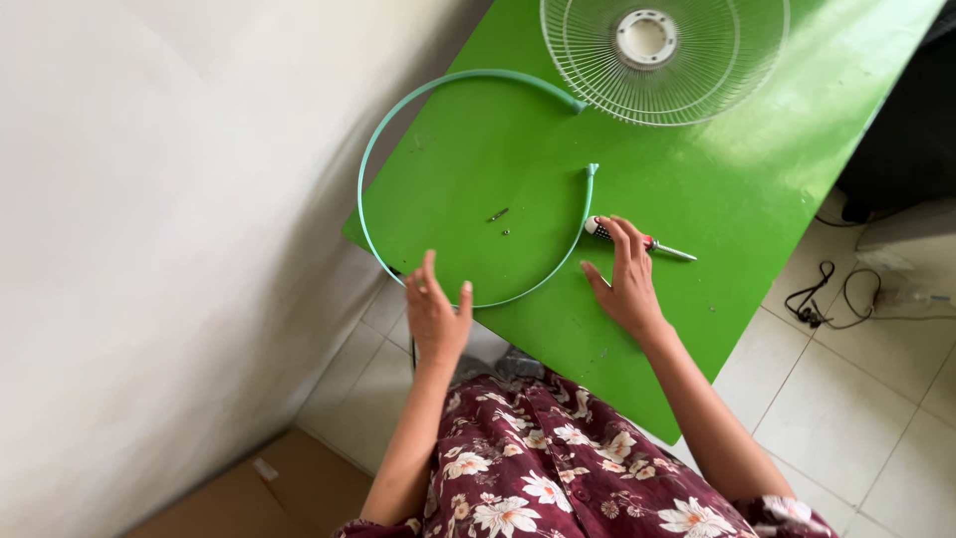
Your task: The person assembles a table fan by attaching a plastic ring to the metal cage using a screwdriver and screws. They tighten the screws to secure the ring and then place the assembled cage onto the fan base.
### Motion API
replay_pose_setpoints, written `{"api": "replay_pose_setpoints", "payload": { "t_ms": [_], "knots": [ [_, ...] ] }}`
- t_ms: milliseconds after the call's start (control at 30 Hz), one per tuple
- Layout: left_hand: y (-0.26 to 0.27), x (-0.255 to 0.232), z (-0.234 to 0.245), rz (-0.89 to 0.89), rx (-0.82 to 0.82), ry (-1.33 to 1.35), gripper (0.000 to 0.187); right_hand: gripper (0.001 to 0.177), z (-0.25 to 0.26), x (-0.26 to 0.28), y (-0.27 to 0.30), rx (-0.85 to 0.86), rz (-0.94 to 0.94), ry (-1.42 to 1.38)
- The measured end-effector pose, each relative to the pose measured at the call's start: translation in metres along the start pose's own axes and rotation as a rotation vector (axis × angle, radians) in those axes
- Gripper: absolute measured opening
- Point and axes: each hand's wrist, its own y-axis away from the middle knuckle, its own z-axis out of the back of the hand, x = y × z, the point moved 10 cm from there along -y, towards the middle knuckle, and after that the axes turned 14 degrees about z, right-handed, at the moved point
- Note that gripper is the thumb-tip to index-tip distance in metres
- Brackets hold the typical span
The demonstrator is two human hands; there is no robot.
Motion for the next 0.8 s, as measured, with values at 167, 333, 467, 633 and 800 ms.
{"api": "replay_pose_setpoints", "payload": {
  "t_ms": [167,333,467,633,800],
  "knots": [
    [0.012,-0.043,-0.004,-0.143,0.261,0.155,0.076,0.074,0.026,0.046,0.040,-0.156,-0.078,-0.078],
    [0.040,-0.073,0.022,-0.288,0.381,0.241,0.075,0.072,0.045,0.090,0.092,-0.234,-0.166,-0.055],
    [0.075,-0.084,0.035,-0.335,0.492,0.315,0.074,0.069,0.054,0.116,0.139,-0.222,-0.267,-0.038],
    [0.123,-0.109,0.064,-0.395,0.573,0.396,0.078,0.062,0.073,0.133,0.188,-0.234,-0.383,-0.100],
    [0.159,-0.144,0.089,-0.437,0.579,0.441,0.078,0.057,0.103,0.134,0.221,-0.284,-0.364,-0.161]
  ]
}}
